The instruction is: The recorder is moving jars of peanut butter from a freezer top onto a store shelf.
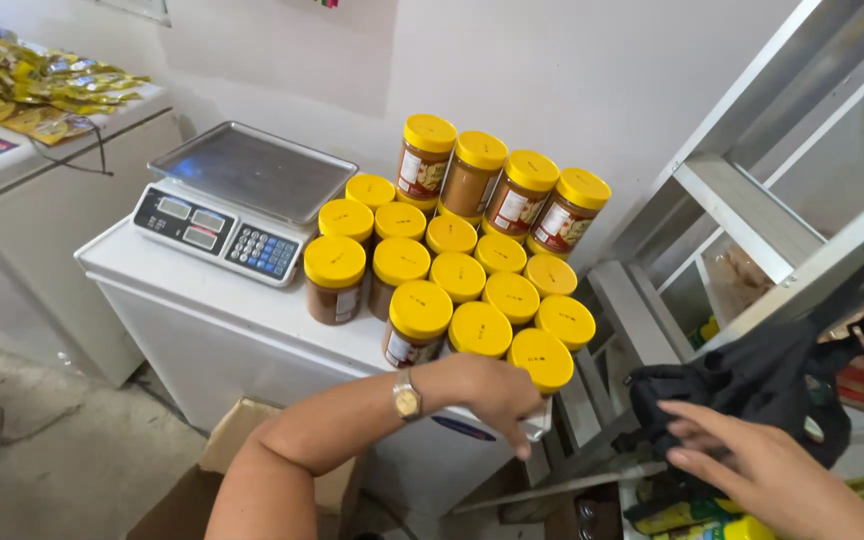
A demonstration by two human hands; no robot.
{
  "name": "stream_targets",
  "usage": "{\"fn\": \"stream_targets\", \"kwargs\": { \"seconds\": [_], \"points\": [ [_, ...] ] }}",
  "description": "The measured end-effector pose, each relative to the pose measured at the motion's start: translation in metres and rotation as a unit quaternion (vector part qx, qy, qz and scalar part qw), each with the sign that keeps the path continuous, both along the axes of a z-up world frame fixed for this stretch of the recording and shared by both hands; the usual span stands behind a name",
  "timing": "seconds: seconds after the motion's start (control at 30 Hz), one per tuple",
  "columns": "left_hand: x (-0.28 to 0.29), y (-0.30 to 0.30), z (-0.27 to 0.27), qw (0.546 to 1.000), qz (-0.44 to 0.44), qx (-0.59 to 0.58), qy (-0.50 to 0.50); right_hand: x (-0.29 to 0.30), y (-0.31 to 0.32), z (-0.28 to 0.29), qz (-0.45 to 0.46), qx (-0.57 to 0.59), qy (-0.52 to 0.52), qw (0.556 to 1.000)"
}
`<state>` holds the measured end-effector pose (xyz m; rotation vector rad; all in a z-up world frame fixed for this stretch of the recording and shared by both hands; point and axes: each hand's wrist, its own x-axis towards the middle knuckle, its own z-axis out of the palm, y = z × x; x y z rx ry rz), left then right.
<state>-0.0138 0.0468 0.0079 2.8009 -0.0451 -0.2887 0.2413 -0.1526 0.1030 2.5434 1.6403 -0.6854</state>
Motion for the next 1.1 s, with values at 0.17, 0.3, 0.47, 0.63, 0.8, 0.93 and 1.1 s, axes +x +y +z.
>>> {"fn": "stream_targets", "kwargs": {
  "seconds": [0.17,0.3,0.47,0.63,0.8,0.93,1.1],
  "points": [
    [0.027,0.107,-0.024,0.97,0.121,-0.077,-0.196,0.002,0.103,-0.025,0.041,0.207,0.04,0.977],
    [0.099,0.192,-0.068,0.894,0.189,-0.225,-0.338,0.066,0.209,-0.084,0.005,0.352,0.076,0.933],
    [0.181,0.253,-0.093,0.821,0.351,-0.294,-0.342,0.132,0.328,-0.126,-0.207,0.459,0.437,0.745],
    [0.232,0.299,-0.114,0.809,0.364,-0.251,-0.388,0.173,0.429,-0.166,-0.282,0.446,0.498,0.688],
    [0.254,0.321,-0.142,0.775,0.385,-0.257,-0.43,0.188,0.491,-0.201,-0.26,0.45,0.511,0.685],
    [0.254,0.316,-0.132,0.787,0.39,-0.27,-0.395,0.193,0.5,-0.204,-0.269,0.454,0.525,0.667],
    [0.267,0.308,-0.126,0.792,0.392,-0.266,-0.385,0.186,0.502,-0.205,-0.197,0.474,0.576,0.637]
  ]
}}
